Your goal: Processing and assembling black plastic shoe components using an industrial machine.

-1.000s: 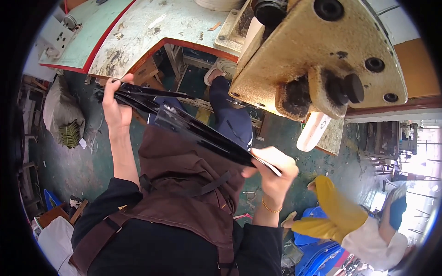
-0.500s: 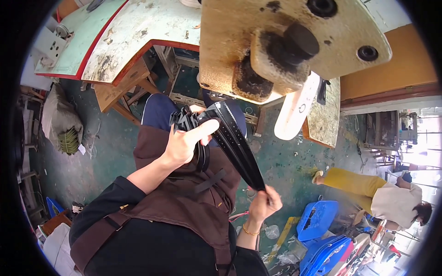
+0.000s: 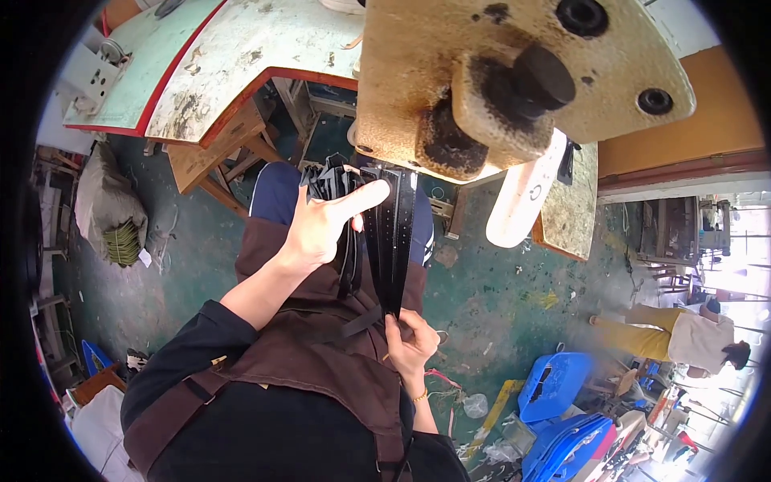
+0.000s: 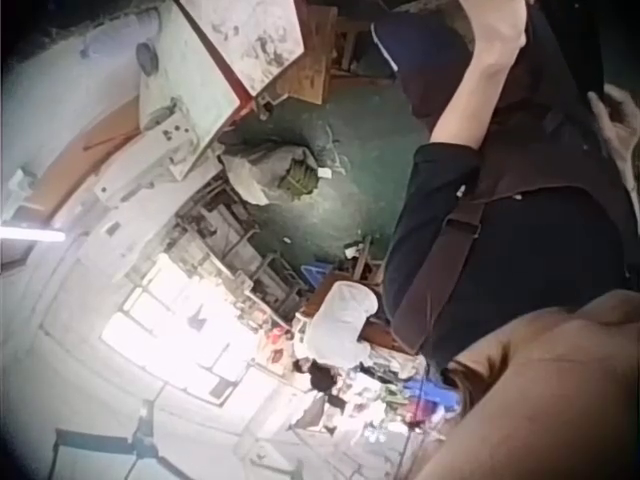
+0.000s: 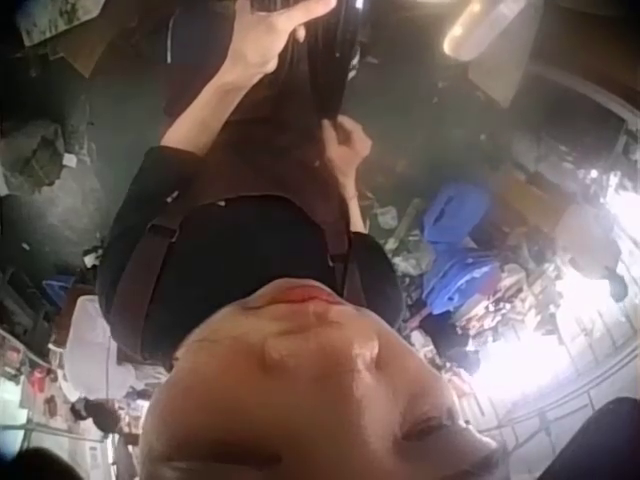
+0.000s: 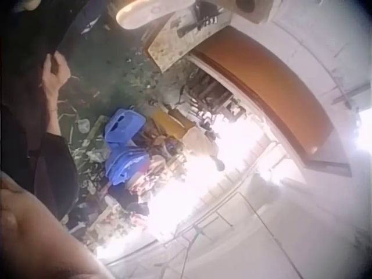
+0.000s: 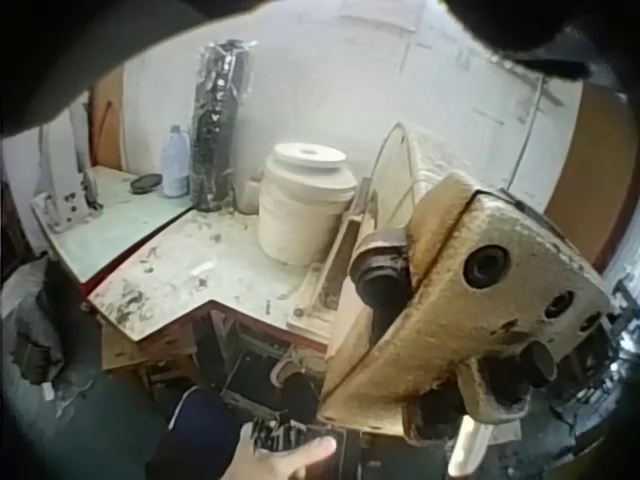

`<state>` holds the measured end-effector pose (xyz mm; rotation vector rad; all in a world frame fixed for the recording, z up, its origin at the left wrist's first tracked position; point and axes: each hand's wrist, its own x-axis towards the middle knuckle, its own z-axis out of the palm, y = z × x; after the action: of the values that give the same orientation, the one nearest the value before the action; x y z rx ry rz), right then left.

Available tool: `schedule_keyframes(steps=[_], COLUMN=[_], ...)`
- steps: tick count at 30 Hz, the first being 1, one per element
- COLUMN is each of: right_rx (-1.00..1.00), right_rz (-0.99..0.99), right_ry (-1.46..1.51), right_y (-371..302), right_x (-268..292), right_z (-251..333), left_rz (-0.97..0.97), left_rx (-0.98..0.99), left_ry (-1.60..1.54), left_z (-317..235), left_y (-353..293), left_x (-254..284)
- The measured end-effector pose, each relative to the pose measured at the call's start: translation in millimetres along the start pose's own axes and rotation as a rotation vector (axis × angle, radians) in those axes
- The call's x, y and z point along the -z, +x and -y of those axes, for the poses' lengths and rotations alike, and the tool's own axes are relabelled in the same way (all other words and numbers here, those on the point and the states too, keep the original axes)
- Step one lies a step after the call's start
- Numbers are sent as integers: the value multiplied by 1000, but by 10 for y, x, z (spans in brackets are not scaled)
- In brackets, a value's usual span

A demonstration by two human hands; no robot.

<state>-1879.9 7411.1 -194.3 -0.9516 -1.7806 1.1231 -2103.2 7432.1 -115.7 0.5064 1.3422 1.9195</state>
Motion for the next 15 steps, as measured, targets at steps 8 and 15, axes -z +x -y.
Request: schedule_keyframes(steps=[8,15], right_rx=[-146,-129], right_rz=[-124,-138], right_ry=[124,520], right_y=[53,1098], right_x=[150,814], right_z=[-123,-16], left_rz=[37,43], left_rx=[40,54], left_ry=[-68,-81], left_z=[-77,-76], left_y=[-31,39], left_x=[53,-24])
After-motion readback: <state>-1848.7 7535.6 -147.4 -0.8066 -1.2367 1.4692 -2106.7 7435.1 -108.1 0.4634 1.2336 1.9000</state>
